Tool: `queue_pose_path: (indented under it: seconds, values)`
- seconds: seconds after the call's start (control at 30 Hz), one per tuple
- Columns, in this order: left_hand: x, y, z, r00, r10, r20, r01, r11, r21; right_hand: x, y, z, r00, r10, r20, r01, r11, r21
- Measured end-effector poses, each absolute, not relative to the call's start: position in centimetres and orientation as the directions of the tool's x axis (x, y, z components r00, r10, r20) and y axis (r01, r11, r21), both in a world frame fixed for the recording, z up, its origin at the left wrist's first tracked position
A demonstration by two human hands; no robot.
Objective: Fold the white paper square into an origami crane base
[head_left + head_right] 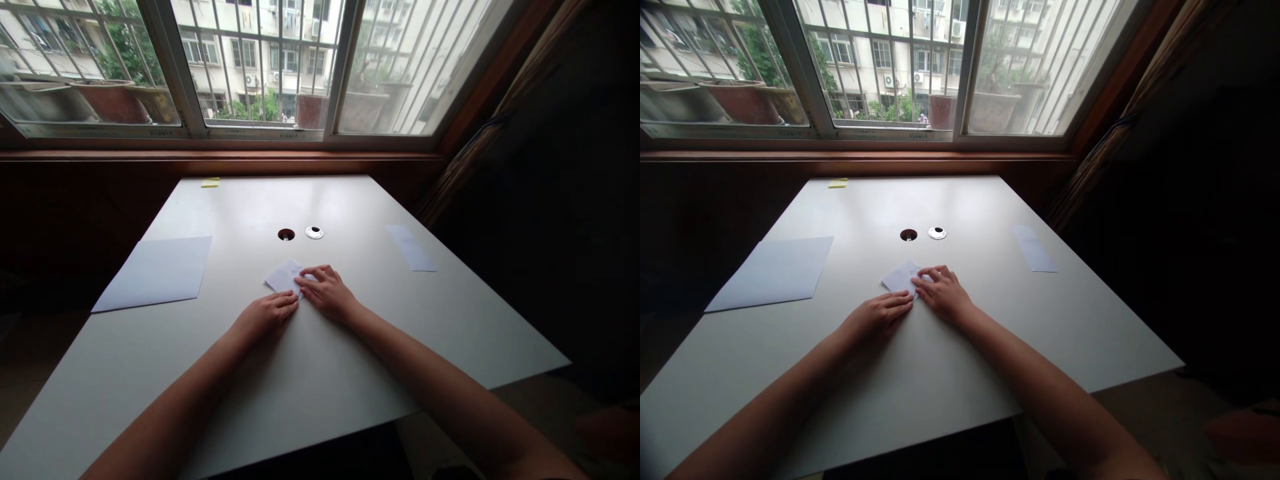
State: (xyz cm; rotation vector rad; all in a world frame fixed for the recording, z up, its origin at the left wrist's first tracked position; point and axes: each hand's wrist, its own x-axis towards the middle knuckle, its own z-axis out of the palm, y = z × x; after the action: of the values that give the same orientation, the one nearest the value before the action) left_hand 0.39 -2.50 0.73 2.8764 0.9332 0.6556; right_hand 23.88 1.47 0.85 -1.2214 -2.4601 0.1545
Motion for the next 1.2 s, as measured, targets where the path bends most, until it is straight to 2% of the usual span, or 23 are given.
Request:
queue_pose_path:
  seconds: [0.23, 0.57, 0.83, 0.97, 1.1, 1.2]
  values:
    - [0.6, -2.9, 1.4, 0.731, 0.578, 0.364, 0.534, -0.816, 0.222, 23.3, 2.3, 1.4, -0.459, 0.855, 0.24, 0.835, 0.508, -0.213]
    - [0.5, -3.3, 2.4, 0.75, 0.543, 0.378, 0.469, -0.839, 0.275, 23.4, 4.6, 0.6, -0.419, 0.864, 0.281, 0.821, 0.492, -0.289]
    - [-1.1, -1.9, 2.5, 0.778, 0.493, 0.389, 0.302, -0.837, 0.456, 23.6, 4.8, 0.6, -0.415, 0.856, 0.307, 0.812, 0.501, -0.301]
    - [-1.6, -1.2, 2.5, 0.714, 0.529, 0.458, 0.272, -0.813, 0.515, 23.8, 4.9, 0.5, -0.429, 0.85, 0.306, 0.806, 0.513, -0.294]
    - [-1.6, -1.1, 2.3, 0.592, 0.609, 0.528, 0.356, -0.786, 0.506, 24.1, 5.0, 0.3, -0.452, 0.841, 0.299, 0.798, 0.53, -0.285]
    - [-1.4, -1.0, 2.3, 0.547, 0.612, 0.572, 0.39, -0.79, 0.473, 24.2, 5.1, 0.3, -0.46, 0.84, 0.288, 0.796, 0.534, -0.285]
